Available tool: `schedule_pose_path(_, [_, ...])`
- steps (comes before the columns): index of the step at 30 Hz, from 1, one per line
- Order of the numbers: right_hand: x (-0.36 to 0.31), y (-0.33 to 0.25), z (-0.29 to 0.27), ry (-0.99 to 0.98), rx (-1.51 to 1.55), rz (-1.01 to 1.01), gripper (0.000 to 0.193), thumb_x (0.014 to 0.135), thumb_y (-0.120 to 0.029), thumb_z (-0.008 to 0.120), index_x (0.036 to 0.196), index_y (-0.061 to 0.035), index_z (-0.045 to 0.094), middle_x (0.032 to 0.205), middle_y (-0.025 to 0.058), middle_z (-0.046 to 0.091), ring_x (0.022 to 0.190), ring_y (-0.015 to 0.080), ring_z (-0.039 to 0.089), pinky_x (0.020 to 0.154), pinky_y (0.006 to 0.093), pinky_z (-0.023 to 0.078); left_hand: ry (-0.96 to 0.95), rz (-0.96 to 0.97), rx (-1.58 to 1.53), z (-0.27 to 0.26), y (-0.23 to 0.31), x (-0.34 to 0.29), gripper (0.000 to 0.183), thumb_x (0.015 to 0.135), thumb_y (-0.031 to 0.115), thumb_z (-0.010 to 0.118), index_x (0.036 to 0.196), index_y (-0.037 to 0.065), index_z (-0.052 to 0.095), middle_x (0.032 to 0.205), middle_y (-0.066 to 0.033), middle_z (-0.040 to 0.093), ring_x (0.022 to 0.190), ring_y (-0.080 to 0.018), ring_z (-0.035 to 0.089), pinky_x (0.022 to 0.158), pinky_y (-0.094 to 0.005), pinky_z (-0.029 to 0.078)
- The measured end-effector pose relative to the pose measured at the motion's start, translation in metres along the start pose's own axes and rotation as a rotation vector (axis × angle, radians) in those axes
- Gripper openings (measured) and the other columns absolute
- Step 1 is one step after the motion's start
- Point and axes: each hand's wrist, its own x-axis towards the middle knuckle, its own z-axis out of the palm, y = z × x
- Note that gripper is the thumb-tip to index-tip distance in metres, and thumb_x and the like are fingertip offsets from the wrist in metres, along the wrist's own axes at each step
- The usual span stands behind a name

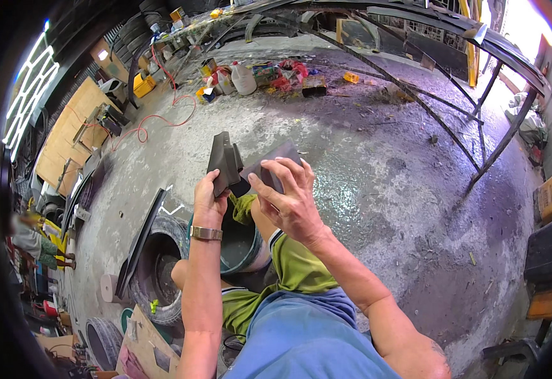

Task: Sanding and applying body filler to a car exterior plastic component.

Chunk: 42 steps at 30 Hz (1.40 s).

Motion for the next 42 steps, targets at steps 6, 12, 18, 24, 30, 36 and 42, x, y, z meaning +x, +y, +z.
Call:
schedule_pose_path(6, [-0.021,-0.007,-0.018,-0.115,0.11,0.078,0.047,0.075,-0.008,0.073,0.121,-0.0182,0.07,0.13,0.0092,0.054,0.124,0.0294,0.05,0.107,0.0498,0.034,-0.008,0.009,-0.04,-0.013,0.006,0.0,0.009,0.091,0.013,0.062,0.094,0.005,0.062,0.083,-0.0068,0.069,0.067,-0.0189,0.067,0.053,-0.0304,0.051])
schedule_pose_path(12, [-0.046,0.009,-0.046,0.011,1.066,0.742,0.036,0.088,-0.01,0.058,0.122,-0.0016,0.066,0.125,0.0111,0.059,0.118,0.0214,0.057,0.1,0.0362,0.047,0.079,0.123,-0.208,-0.021,0.005,-0.018,0.012,0.089,0.013,0.066,0.1,0.008,0.062,0.09,-0.0047,0.069,0.074,-0.0187,0.065,0.058,-0.031,0.046])
schedule_pose_path(18, [-0.076,0.021,-0.052,-0.163,1.481,0.91,0.049,0.089,-0.033,0.063,0.121,0.005,0.062,0.12,0.0131,0.062,0.105,0.0225,0.063,0.095,0.0361,0.051,-0.106,0.269,-0.297,-0.031,0.001,-0.04,0.018,0.094,0.008,0.064,0.111,0.004,0.063,0.108,-0.0059,0.071,0.1,-0.0174,0.069,0.084,-0.0296,0.058])
schedule_pose_path(24, [-0.097,0.051,-0.053,-0.13,1.516,0.985,0.048,0.088,-0.029,0.062,0.123,0.0041,0.061,0.12,0.0161,0.062,0.109,0.0284,0.063,0.094,0.0448,0.053,-0.033,0.246,-0.331,-0.037,-0.03,-0.07,0.031,0.093,0.005,0.064,0.122,0.003,0.055,0.116,-0.0093,0.066,0.104,-0.0182,0.066,0.089,-0.0328,0.057])
schedule_pose_path(30, [-0.115,0.094,-0.059,0.134,1.394,1.107,0.053,0.089,-0.03,0.061,0.132,0.0009,0.052,0.127,0.0181,0.059,0.115,0.0354,0.06,0.092,0.0523,0.053,0.077,0.127,-0.241,-0.035,-0.101,-0.1,0.031,0.096,0.007,0.064,0.124,0.009,0.052,0.115,-0.0034,0.064,0.103,-0.016,0.065,0.086,-0.0326,0.058])
schedule_pose_path(36, [-0.122,0.135,-0.056,0.124,1.431,1.142,0.05,0.095,-0.029,0.057,0.137,-0.0029,0.048,0.133,0.0163,0.054,0.12,0.0357,0.056,0.099,0.0571,0.049,0.26,0.127,-0.286,-0.035,-0.123,-0.125,0.032,0.094,0.007,0.067,0.123,0.008,0.051,0.116,-0.0016,0.062,0.104,-0.0122,0.062,0.089,-0.0304,0.055])
schedule_pose_path(42, [-0.104,0.142,-0.024,0.057,1.432,1.129,0.052,0.096,-0.03,0.057,0.138,-0.001,0.047,0.133,0.0157,0.053,0.122,0.0347,0.055,0.101,0.0573,0.048,0.364,0.202,-0.302,-0.053,-0.125,-0.131,0.032,0.095,0.016,0.069,0.121,0.009,0.052,0.113,-0.0008,0.062,0.098,-0.0098,0.062,0.083,-0.0273,0.055])
